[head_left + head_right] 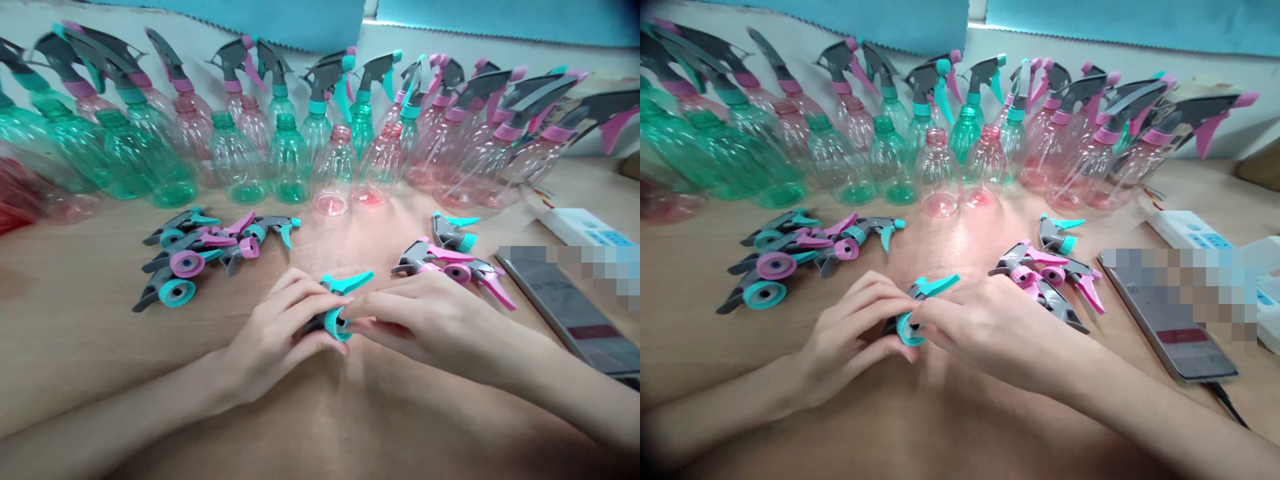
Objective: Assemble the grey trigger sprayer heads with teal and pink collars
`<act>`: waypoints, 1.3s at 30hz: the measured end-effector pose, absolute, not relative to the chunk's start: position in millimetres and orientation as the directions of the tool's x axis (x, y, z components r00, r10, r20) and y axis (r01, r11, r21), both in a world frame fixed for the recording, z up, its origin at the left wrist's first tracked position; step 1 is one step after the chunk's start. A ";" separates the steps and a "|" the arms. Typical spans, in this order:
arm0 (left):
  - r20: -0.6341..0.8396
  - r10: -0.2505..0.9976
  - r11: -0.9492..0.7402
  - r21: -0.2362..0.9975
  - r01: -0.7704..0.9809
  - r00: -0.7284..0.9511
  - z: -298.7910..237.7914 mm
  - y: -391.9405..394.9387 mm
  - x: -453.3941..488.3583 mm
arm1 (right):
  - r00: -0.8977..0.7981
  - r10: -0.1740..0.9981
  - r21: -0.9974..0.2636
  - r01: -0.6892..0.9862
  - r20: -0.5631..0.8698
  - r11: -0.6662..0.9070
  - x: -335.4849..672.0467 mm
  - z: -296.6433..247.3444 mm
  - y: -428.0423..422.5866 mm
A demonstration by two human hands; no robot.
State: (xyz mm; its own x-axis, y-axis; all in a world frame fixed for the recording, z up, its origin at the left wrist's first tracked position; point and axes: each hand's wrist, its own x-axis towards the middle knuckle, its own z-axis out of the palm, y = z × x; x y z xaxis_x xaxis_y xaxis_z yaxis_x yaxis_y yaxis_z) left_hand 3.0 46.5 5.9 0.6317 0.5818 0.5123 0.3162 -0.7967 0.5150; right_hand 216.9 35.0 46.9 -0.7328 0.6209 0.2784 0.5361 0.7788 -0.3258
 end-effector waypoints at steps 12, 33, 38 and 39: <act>0.567 0.625 -0.776 0.522 0.354 0.536 6.1 45.1 0.4 | -0.463 0.804 -0.602 0.538 0.374 0.590 199.9 35.5 25.6; 0.762 0.432 -0.877 0.230 0.422 0.483 -2.4 26.5 1.5 | -0.430 0.901 -0.687 0.637 0.061 0.351 188.0 44.3 2.4; 0.772 0.412 -0.892 0.232 0.388 0.485 2.8 20.1 1.1 | -0.460 0.886 -0.642 0.663 0.056 0.385 205.5 49.3 7.7; 0.771 0.407 -0.895 0.230 0.383 0.490 3.4 19.0 0.1 | -0.465 0.882 -0.612 0.676 0.079 0.411 212.4 50.6 9.6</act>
